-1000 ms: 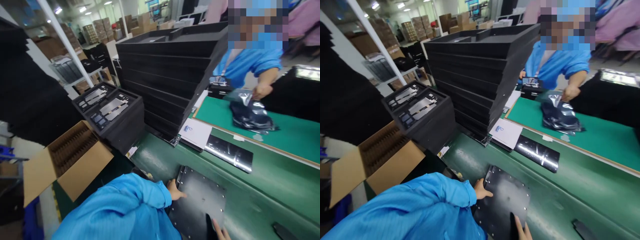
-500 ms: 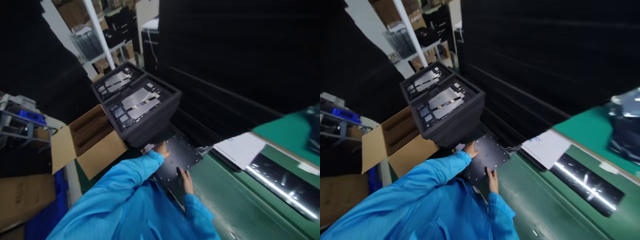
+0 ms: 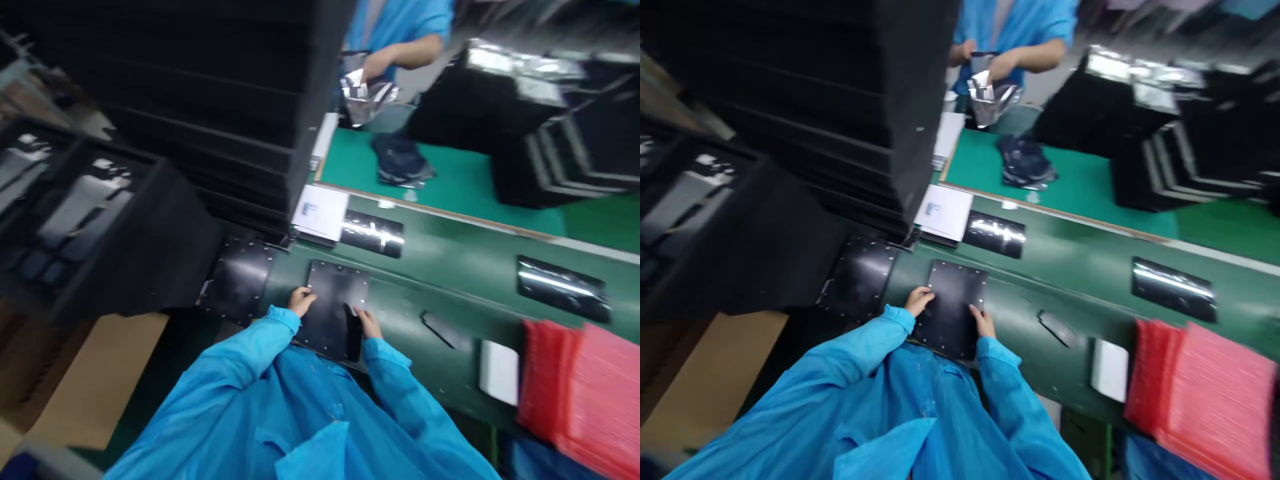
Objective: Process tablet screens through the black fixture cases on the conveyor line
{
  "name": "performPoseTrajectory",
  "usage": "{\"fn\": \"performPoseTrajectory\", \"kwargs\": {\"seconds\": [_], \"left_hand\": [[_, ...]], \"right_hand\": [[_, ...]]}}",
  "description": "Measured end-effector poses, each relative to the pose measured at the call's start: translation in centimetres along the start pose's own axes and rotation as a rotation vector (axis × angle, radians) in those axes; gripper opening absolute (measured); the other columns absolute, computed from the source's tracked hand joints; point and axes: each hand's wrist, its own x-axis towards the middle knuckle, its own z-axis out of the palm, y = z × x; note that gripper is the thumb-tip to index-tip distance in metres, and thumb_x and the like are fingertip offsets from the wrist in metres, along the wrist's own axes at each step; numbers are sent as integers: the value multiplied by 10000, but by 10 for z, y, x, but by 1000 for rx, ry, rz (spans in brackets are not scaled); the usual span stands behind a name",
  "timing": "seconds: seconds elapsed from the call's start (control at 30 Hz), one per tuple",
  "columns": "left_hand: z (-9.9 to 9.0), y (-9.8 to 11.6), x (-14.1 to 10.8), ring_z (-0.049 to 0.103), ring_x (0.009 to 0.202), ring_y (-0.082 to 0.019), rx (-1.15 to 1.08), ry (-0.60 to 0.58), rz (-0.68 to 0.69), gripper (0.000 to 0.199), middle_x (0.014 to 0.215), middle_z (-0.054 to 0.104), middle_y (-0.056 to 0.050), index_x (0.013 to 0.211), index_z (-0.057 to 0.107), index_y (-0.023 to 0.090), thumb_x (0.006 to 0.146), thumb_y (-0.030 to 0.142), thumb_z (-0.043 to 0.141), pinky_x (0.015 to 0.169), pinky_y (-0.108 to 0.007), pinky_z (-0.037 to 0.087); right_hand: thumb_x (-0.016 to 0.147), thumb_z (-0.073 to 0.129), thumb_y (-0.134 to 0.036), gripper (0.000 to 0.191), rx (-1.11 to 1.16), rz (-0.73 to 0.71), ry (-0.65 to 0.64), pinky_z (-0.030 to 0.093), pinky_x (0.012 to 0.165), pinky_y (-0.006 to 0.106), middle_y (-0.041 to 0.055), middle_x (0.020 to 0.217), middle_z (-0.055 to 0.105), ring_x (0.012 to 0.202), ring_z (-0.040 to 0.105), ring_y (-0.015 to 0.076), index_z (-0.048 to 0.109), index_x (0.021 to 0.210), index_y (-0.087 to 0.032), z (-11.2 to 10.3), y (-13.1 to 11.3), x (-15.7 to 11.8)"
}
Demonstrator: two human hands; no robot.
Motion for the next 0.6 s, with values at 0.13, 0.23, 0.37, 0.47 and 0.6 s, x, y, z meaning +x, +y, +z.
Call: {"fn": "performPoseTrajectory", "kwargs": {"seconds": [0.13,0.23,0.37,0.47,0.6], "left_hand": [[64,22,-3,560,1139,-229,90,28,51,339,1164,636,-122,1130,608,145,797,193,570,1016,-352,403],[106,37,-31,304,1378,-269,284,55,147,511,1452,406,-133,1265,539,166,765,233,624,1144,-398,214],[170,51,-59,-13,1438,-376,783,-68,176,904,1569,86,-163,1457,294,182,690,398,721,1116,-612,44],[207,54,-63,-91,1398,-469,995,-98,100,1167,1545,-18,-259,1496,135,117,597,494,776,1055,-694,3],[224,56,-58,-105,1379,-501,1061,-76,58,1243,1522,-64,-308,1496,62,72,590,562,758,1047,-697,-6]], "right_hand": [[509,641,-627,671,46,-85,-45,436,969,417,100,1087,677,1115,570,304,630,1015,-186,-78,14,26],[584,629,-639,823,-183,-293,44,322,1064,455,169,1337,519,1283,414,332,550,1221,-123,-159,22,46],[671,670,-518,798,-701,-380,237,194,1074,597,221,1458,340,1350,225,433,475,1312,-85,-251,35,72],[802,566,-364,526,-927,-525,45,319,1026,521,219,1339,467,1233,399,383,522,1256,-101,-262,38,76],[810,526,-228,427,-1118,-604,-202,439,889,447,242,1204,538,1083,500,356,546,1206,-70,-214,22,65]]}}
